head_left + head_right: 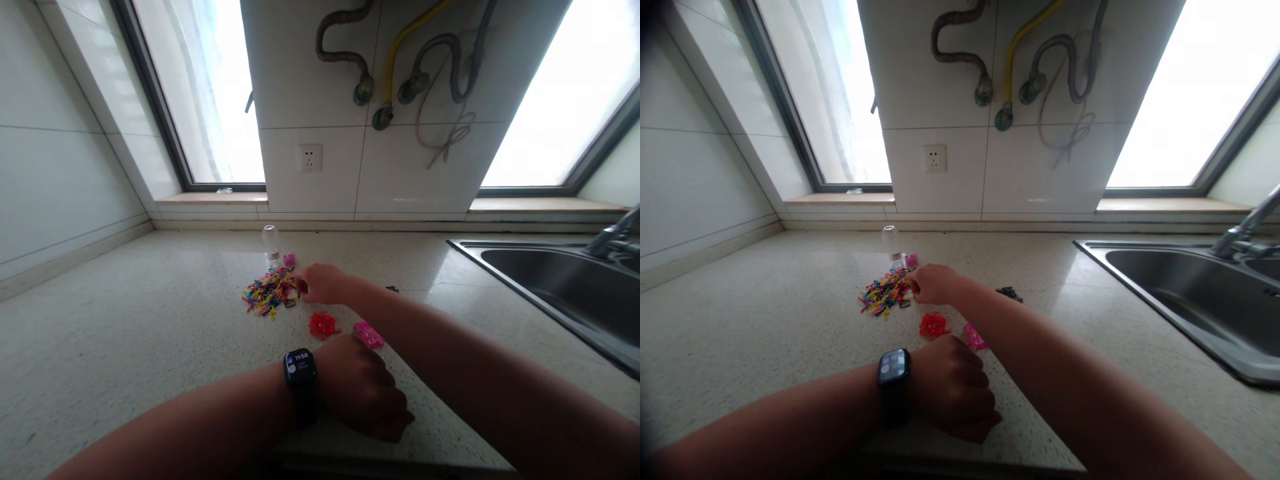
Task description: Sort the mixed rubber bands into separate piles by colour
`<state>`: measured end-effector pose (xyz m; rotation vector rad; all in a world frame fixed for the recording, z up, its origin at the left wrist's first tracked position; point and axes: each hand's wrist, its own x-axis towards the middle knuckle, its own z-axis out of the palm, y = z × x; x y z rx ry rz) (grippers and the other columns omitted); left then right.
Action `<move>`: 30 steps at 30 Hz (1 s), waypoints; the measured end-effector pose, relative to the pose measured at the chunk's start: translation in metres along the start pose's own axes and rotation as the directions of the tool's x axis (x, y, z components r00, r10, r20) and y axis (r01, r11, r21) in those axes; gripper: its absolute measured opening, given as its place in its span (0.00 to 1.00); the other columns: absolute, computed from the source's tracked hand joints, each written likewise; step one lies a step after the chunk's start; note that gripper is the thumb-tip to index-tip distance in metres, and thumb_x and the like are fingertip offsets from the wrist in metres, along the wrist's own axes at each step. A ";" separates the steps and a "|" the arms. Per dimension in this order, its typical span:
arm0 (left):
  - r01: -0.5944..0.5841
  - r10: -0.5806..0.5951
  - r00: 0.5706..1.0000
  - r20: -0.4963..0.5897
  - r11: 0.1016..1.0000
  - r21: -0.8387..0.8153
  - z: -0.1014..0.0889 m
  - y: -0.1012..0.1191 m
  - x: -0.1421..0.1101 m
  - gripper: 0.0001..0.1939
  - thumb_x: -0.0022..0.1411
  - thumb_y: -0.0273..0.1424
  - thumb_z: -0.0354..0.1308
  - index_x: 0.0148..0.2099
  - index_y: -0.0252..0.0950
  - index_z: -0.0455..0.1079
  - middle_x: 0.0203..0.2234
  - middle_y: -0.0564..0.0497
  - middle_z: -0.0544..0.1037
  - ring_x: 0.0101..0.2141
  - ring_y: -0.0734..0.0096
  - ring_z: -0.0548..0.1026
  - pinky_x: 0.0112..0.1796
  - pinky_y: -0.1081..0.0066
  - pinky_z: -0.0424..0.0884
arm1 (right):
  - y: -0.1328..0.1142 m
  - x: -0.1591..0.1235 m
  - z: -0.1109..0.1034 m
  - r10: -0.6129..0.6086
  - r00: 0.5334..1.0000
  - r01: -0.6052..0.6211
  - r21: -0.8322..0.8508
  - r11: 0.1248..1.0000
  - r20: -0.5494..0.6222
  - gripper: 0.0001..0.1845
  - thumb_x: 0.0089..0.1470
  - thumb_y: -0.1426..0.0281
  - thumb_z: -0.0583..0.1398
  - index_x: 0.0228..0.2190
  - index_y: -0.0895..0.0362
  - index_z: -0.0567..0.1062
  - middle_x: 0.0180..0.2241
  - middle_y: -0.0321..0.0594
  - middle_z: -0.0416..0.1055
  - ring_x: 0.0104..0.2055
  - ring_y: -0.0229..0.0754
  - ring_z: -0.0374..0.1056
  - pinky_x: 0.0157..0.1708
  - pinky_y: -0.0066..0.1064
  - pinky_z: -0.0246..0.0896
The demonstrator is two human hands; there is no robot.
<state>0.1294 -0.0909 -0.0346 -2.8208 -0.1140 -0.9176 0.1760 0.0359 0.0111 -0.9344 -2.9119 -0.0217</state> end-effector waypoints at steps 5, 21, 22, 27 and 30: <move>-0.033 0.034 0.998 -0.061 0.999 0.018 0.001 0.000 0.000 0.20 0.66 0.36 0.54 0.21 0.38 0.67 0.14 0.56 0.70 0.17 0.72 0.68 0.18 0.67 0.52 | 0.003 0.002 0.005 -0.040 0.999 0.038 0.059 0.998 0.019 0.13 0.51 0.70 0.59 0.38 0.52 0.81 0.37 0.38 0.80 0.37 0.42 0.73 0.32 0.28 0.56; -0.014 0.015 0.999 -0.038 1.000 0.021 0.000 0.001 -0.001 0.19 0.66 0.36 0.54 0.22 0.37 0.66 0.14 0.57 0.70 0.17 0.73 0.68 0.18 0.68 0.49 | 0.035 -0.044 -0.022 0.078 0.962 0.061 0.486 0.872 -0.261 0.05 0.53 0.75 0.62 0.34 0.60 0.79 0.27 0.37 0.74 0.27 0.34 0.64 0.29 0.26 0.56; -0.009 0.010 0.999 -0.036 1.000 0.022 0.001 0.001 -0.001 0.19 0.66 0.36 0.54 0.22 0.37 0.65 0.14 0.57 0.70 0.17 0.73 0.68 0.18 0.68 0.49 | 0.038 -0.055 -0.026 0.110 0.955 0.051 0.516 0.855 -0.277 0.05 0.53 0.73 0.63 0.33 0.60 0.79 0.27 0.37 0.74 0.27 0.34 0.63 0.28 0.26 0.56; -0.003 0.003 1.000 -0.010 0.999 0.040 0.003 0.001 -0.002 0.19 0.66 0.36 0.53 0.22 0.37 0.63 0.14 0.57 0.69 0.17 0.74 0.67 0.18 0.68 0.50 | 0.050 -0.113 -0.021 0.335 0.890 -0.022 0.706 0.708 -0.309 0.09 0.53 0.66 0.65 0.32 0.59 0.78 0.25 0.34 0.69 0.21 0.30 0.57 0.21 0.25 0.52; 0.002 -0.003 1.000 0.005 0.999 0.041 0.004 0.001 -0.003 0.20 0.66 0.37 0.52 0.22 0.37 0.61 0.14 0.57 0.69 0.17 0.75 0.67 0.19 0.68 0.49 | 0.055 -0.140 -0.003 0.476 0.836 -0.061 0.816 0.575 -0.273 0.12 0.52 0.61 0.65 0.33 0.59 0.78 0.23 0.32 0.66 0.20 0.30 0.58 0.19 0.25 0.54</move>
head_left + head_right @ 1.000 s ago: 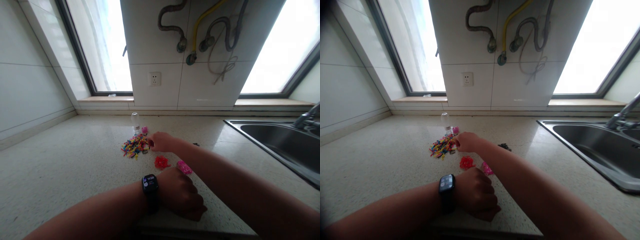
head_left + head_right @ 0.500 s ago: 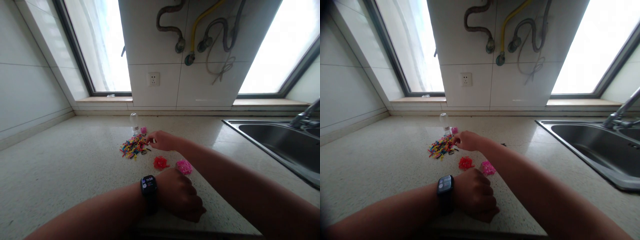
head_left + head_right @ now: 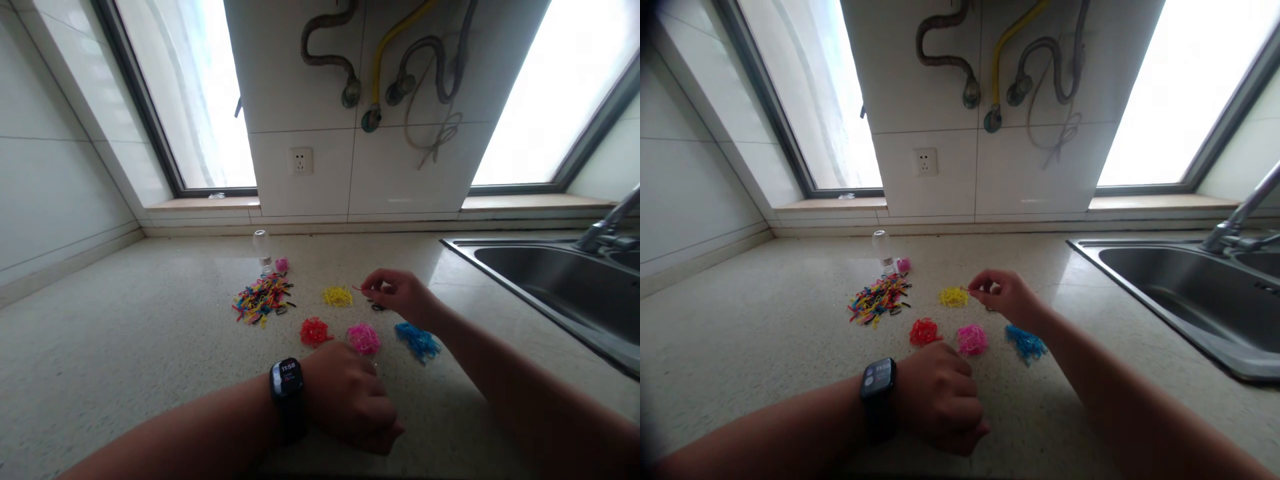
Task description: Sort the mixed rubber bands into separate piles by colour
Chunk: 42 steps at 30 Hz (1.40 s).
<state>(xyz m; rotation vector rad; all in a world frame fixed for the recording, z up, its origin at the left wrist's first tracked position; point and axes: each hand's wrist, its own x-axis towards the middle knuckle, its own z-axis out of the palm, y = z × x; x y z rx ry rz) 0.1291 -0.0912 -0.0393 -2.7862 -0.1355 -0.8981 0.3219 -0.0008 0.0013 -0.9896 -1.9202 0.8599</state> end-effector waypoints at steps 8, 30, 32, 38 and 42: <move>0.000 -0.001 0.999 0.050 1.000 0.018 -0.005 0.000 0.002 0.19 0.66 0.35 0.53 0.23 0.37 0.60 0.14 0.57 0.66 0.17 0.75 0.66 0.20 0.68 0.50 | 0.010 -0.011 0.000 -0.033 0.997 0.040 0.096 0.995 -0.076 0.12 0.52 0.62 0.66 0.33 0.58 0.77 0.22 0.30 0.62 0.20 0.29 0.56 0.18 0.25 0.52; 0.008 -0.009 0.998 0.059 1.000 0.021 -0.009 -0.002 0.001 0.18 0.66 0.33 0.53 0.23 0.37 0.61 0.14 0.56 0.66 0.18 0.74 0.65 0.20 0.68 0.51 | 0.008 -0.015 -0.009 -0.077 0.993 0.085 0.089 0.992 -0.088 0.11 0.56 0.61 0.65 0.36 0.55 0.76 0.25 0.30 0.61 0.21 0.29 0.51 0.19 0.26 0.46; 0.009 -0.010 0.998 0.056 1.000 0.020 -0.010 -0.002 0.001 0.18 0.66 0.34 0.53 0.23 0.37 0.61 0.14 0.56 0.66 0.18 0.74 0.65 0.20 0.68 0.51 | 0.009 -0.014 -0.009 -0.076 0.993 0.084 0.091 0.992 -0.090 0.11 0.55 0.61 0.65 0.36 0.55 0.76 0.24 0.30 0.61 0.21 0.29 0.51 0.18 0.26 0.46; 0.013 -0.014 0.998 0.064 1.000 0.017 -0.009 -0.002 0.001 0.18 0.66 0.34 0.53 0.23 0.37 0.61 0.14 0.56 0.66 0.18 0.74 0.65 0.21 0.68 0.52 | 0.004 -0.015 -0.010 -0.110 0.986 0.123 0.100 0.987 -0.123 0.10 0.55 0.62 0.65 0.35 0.55 0.76 0.25 0.30 0.61 0.22 0.30 0.52 0.19 0.26 0.47; 0.011 -0.011 0.999 0.053 1.000 0.005 -0.010 -0.002 0.001 0.18 0.66 0.33 0.53 0.23 0.37 0.61 0.14 0.56 0.66 0.17 0.74 0.64 0.20 0.67 0.51 | -0.006 -0.017 -0.011 -0.160 0.973 0.177 0.094 0.980 -0.167 0.09 0.55 0.63 0.65 0.35 0.55 0.76 0.24 0.30 0.60 0.23 0.31 0.53 0.21 0.27 0.52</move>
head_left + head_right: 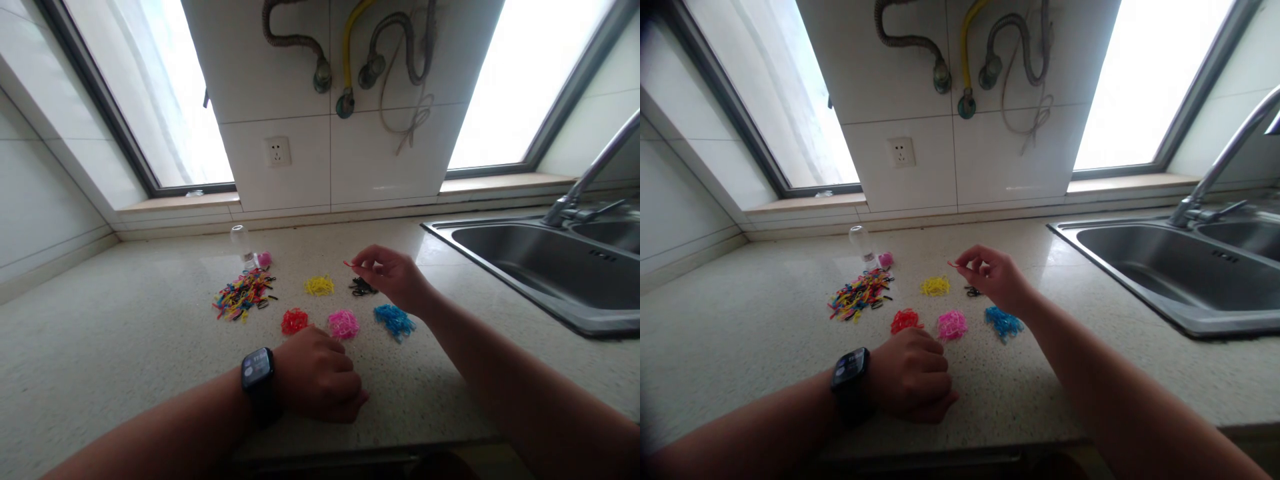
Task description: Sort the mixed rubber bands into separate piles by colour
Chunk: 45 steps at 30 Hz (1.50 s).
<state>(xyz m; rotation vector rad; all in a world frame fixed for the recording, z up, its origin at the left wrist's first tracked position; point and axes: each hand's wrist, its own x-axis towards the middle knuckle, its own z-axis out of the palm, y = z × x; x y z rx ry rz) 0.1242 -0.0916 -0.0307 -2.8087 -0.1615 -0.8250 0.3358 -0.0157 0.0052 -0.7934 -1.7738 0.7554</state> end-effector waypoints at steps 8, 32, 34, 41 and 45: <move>-0.001 0.001 1.000 0.021 1.000 0.002 -0.001 0.000 0.000 0.18 0.67 0.34 0.53 0.23 0.37 0.62 0.14 0.56 0.66 0.18 0.75 0.64 0.21 0.68 0.50 | -0.003 -0.001 -0.003 -0.079 0.996 0.073 -0.141 0.987 -0.039 0.07 0.56 0.64 0.64 0.34 0.55 0.76 0.24 0.32 0.61 0.26 0.34 0.57 0.24 0.29 0.58; -0.008 0.007 0.999 0.047 1.000 0.017 -0.001 0.000 0.000 0.18 0.66 0.34 0.54 0.23 0.37 0.62 0.15 0.56 0.67 0.18 0.74 0.65 0.20 0.68 0.52 | -0.004 0.003 -0.005 -0.079 0.990 0.071 -0.080 0.994 -0.113 0.10 0.52 0.61 0.67 0.32 0.55 0.76 0.24 0.32 0.62 0.24 0.33 0.55 0.21 0.28 0.53; -0.009 0.008 0.999 0.046 1.000 0.015 -0.001 0.000 0.000 0.18 0.66 0.33 0.54 0.23 0.37 0.62 0.15 0.56 0.67 0.18 0.74 0.65 0.20 0.67 0.52 | -0.003 0.003 -0.005 -0.061 0.992 0.055 -0.059 0.997 -0.109 0.11 0.52 0.61 0.67 0.33 0.54 0.76 0.24 0.32 0.63 0.24 0.33 0.55 0.21 0.28 0.52; 0.001 -0.001 1.000 0.016 1.000 0.005 0.000 0.000 0.000 0.17 0.65 0.33 0.54 0.23 0.37 0.62 0.15 0.56 0.66 0.18 0.74 0.64 0.20 0.66 0.51 | -0.006 0.002 -0.005 -0.031 0.995 0.027 -0.035 0.999 -0.097 0.10 0.51 0.62 0.68 0.33 0.55 0.78 0.23 0.32 0.65 0.23 0.33 0.56 0.20 0.28 0.49; -0.003 0.003 1.000 0.018 1.000 -0.006 0.000 0.000 0.000 0.17 0.66 0.33 0.53 0.23 0.37 0.62 0.15 0.56 0.66 0.18 0.74 0.64 0.20 0.67 0.51 | -0.009 0.002 -0.006 -0.014 0.996 0.011 -0.027 1.000 -0.092 0.09 0.51 0.63 0.68 0.32 0.55 0.78 0.23 0.32 0.67 0.23 0.32 0.56 0.20 0.27 0.49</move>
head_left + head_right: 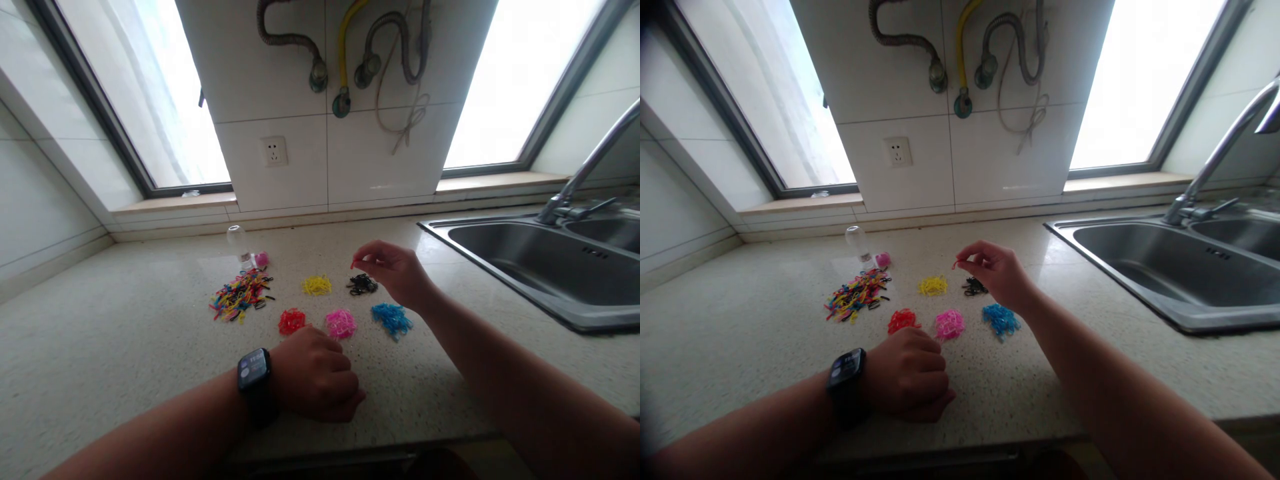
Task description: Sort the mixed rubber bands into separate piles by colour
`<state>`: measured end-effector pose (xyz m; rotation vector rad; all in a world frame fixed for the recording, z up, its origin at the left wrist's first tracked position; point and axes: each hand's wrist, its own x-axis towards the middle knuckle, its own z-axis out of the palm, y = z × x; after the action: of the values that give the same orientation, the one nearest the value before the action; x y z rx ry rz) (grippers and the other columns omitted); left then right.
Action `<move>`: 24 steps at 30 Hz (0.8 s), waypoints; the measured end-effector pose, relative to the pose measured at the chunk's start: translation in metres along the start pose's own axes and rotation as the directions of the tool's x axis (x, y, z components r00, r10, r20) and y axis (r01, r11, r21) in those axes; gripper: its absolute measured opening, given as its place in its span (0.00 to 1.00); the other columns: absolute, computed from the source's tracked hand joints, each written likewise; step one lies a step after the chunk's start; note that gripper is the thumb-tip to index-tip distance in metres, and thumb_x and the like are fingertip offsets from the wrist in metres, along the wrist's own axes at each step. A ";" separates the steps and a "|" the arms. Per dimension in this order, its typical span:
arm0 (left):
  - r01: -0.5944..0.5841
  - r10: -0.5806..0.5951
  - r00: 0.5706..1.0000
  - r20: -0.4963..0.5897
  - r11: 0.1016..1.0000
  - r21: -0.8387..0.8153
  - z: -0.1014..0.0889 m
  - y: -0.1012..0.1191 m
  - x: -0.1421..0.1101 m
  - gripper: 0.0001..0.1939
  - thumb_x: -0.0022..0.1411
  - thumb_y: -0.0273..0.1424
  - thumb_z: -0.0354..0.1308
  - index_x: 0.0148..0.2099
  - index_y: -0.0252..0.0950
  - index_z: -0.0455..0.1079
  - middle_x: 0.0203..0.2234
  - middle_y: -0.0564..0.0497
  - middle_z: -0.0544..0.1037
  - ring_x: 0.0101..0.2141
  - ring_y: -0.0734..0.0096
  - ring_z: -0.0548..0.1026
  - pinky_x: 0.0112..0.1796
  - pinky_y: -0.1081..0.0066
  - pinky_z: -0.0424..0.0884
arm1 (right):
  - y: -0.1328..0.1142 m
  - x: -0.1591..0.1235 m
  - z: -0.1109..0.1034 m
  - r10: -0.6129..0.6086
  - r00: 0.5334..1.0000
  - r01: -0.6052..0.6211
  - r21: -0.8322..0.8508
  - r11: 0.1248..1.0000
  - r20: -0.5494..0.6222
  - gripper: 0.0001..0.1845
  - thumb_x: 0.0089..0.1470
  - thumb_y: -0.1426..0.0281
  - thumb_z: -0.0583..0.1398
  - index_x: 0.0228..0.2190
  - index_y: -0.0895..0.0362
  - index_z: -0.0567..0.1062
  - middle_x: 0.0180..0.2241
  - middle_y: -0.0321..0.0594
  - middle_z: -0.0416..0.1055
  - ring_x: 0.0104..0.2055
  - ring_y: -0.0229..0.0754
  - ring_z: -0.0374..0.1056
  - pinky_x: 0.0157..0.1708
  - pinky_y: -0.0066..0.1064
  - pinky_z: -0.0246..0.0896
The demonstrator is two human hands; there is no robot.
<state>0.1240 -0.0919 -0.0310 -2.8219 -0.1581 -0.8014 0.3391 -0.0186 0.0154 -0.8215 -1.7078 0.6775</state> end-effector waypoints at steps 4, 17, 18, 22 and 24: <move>0.004 -0.004 1.000 -0.007 1.000 0.003 0.000 0.000 0.001 0.18 0.66 0.33 0.53 0.23 0.37 0.62 0.15 0.56 0.66 0.18 0.74 0.64 0.20 0.66 0.51 | -0.001 0.001 -0.001 0.034 0.999 -0.035 0.075 0.997 0.025 0.10 0.49 0.63 0.68 0.32 0.55 0.78 0.22 0.32 0.68 0.22 0.32 0.58 0.20 0.27 0.52; -0.008 0.008 1.000 0.005 1.000 0.001 0.000 0.000 0.000 0.18 0.66 0.33 0.54 0.23 0.37 0.63 0.15 0.56 0.67 0.18 0.74 0.65 0.20 0.66 0.52 | 0.002 0.006 -0.001 0.104 0.995 -0.089 0.497 0.863 -0.002 0.10 0.50 0.67 0.69 0.37 0.52 0.78 0.33 0.34 0.75 0.19 0.28 0.58 0.17 0.26 0.51; -0.009 0.009 1.000 0.007 1.000 0.000 0.000 0.000 0.001 0.18 0.66 0.33 0.54 0.23 0.37 0.62 0.15 0.56 0.67 0.18 0.74 0.65 0.20 0.67 0.52 | 0.003 0.007 -0.002 0.112 0.994 -0.097 0.511 0.854 0.001 0.11 0.51 0.67 0.68 0.38 0.52 0.77 0.33 0.33 0.75 0.19 0.28 0.58 0.17 0.26 0.51; 0.002 -0.002 1.000 0.012 1.000 0.006 -0.002 0.001 0.002 0.18 0.65 0.33 0.54 0.23 0.37 0.62 0.14 0.55 0.67 0.18 0.74 0.65 0.20 0.68 0.51 | 0.007 0.007 -0.001 0.155 0.987 -0.148 0.505 0.851 0.027 0.14 0.51 0.67 0.68 0.41 0.52 0.76 0.32 0.34 0.75 0.19 0.28 0.59 0.16 0.25 0.50; 0.003 -0.003 1.000 0.012 1.000 0.010 -0.001 0.001 0.002 0.18 0.65 0.33 0.54 0.23 0.37 0.62 0.14 0.55 0.67 0.18 0.74 0.65 0.20 0.68 0.51 | 0.008 0.007 0.000 0.166 0.986 -0.162 0.483 0.861 0.034 0.15 0.52 0.66 0.68 0.42 0.53 0.75 0.32 0.34 0.75 0.19 0.28 0.59 0.16 0.25 0.50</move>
<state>0.1255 -0.0935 -0.0289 -2.8186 -0.1682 -0.7818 0.3394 -0.0077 0.0132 -0.6102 -1.3758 1.1619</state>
